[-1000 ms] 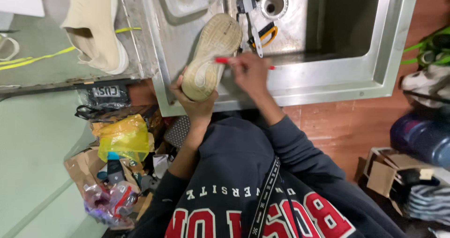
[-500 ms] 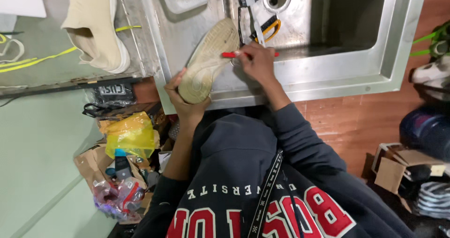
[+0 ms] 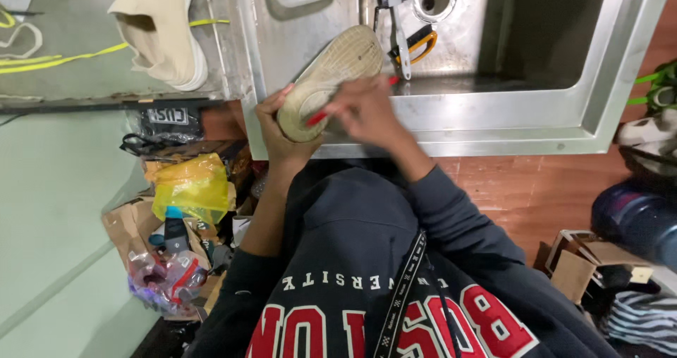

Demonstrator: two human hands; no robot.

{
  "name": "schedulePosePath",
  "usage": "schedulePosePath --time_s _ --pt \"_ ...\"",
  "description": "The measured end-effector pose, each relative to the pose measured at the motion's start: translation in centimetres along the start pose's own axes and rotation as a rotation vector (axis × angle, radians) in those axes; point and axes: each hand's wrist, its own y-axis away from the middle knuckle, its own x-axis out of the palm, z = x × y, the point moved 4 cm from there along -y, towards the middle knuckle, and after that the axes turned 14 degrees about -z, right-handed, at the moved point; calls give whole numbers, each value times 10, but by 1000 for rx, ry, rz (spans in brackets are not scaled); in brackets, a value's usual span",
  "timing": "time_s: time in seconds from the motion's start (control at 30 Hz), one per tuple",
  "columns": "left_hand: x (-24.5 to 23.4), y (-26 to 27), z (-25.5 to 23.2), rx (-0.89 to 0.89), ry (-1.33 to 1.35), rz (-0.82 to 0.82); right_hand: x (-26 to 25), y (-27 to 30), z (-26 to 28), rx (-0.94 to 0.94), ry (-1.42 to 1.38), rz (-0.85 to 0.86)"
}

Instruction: The person brushes the sole of a shoe with a small brush and applies a cleaning agent while holding it over a sink.

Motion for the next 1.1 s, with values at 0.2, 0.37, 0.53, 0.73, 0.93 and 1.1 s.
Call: schedulePosePath --time_s 0.2,0.37,0.53,0.73,0.93,1.1 --pt "-9 9 18 -112 150 6 1 4 5 -25 -4 61" --pt "-9 6 27 -137 204 -13 -4 7 -41 -22 -17 32" --pt "-6 -7 2 -80 116 13 2 21 -37 -16 -18 146" --pt "-3 -6 12 -92 188 -2 8 9 -16 60 -172 120" --pt "-8 -1 19 -174 250 25 -7 7 -24 96 -196 90" --pt "-9 -4 10 -209 276 94 -1 13 -67 45 -81 86"
